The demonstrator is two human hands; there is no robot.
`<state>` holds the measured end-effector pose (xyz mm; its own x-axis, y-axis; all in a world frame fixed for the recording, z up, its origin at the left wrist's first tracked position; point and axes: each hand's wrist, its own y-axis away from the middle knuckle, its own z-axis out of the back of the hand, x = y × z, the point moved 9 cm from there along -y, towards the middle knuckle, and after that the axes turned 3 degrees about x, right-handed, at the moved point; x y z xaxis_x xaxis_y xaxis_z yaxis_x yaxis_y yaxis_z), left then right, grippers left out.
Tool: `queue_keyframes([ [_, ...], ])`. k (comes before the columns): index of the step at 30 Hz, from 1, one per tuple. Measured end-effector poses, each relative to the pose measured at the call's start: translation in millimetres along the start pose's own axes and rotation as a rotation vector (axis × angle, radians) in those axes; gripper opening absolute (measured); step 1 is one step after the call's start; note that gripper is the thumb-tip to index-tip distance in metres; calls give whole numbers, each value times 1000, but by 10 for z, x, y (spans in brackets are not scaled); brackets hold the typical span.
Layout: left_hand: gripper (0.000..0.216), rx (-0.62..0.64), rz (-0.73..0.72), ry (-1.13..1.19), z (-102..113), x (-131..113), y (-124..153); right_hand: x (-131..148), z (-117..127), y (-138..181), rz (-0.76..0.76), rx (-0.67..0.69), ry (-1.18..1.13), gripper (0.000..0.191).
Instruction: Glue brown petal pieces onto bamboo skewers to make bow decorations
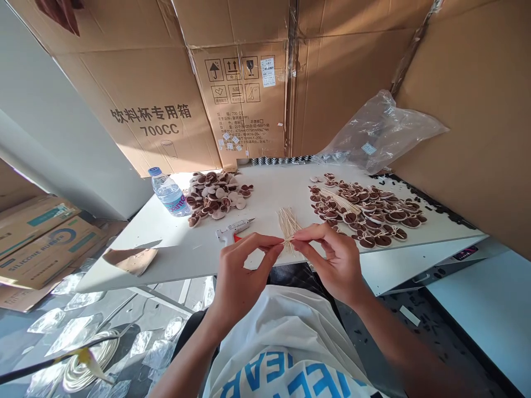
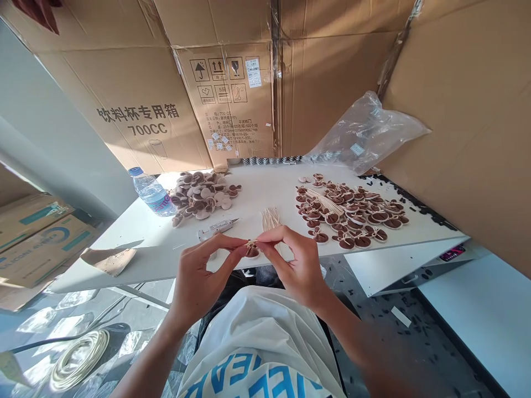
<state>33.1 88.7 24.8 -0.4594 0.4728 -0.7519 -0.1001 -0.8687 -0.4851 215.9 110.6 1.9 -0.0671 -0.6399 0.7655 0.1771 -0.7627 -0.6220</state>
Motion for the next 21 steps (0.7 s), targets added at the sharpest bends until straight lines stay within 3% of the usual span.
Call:
queue_keyframes([
  [11,17,90,137,123,71,106,-60,-107,-50,6,-170,53,-228,6],
  [17,17,86,150,121,95,144,-59,-204,-19,32,-215,22,-197,12],
  [21,16,99,140,107,76,127,-60,-134,-23,-1,-144,114,-96,7],
])
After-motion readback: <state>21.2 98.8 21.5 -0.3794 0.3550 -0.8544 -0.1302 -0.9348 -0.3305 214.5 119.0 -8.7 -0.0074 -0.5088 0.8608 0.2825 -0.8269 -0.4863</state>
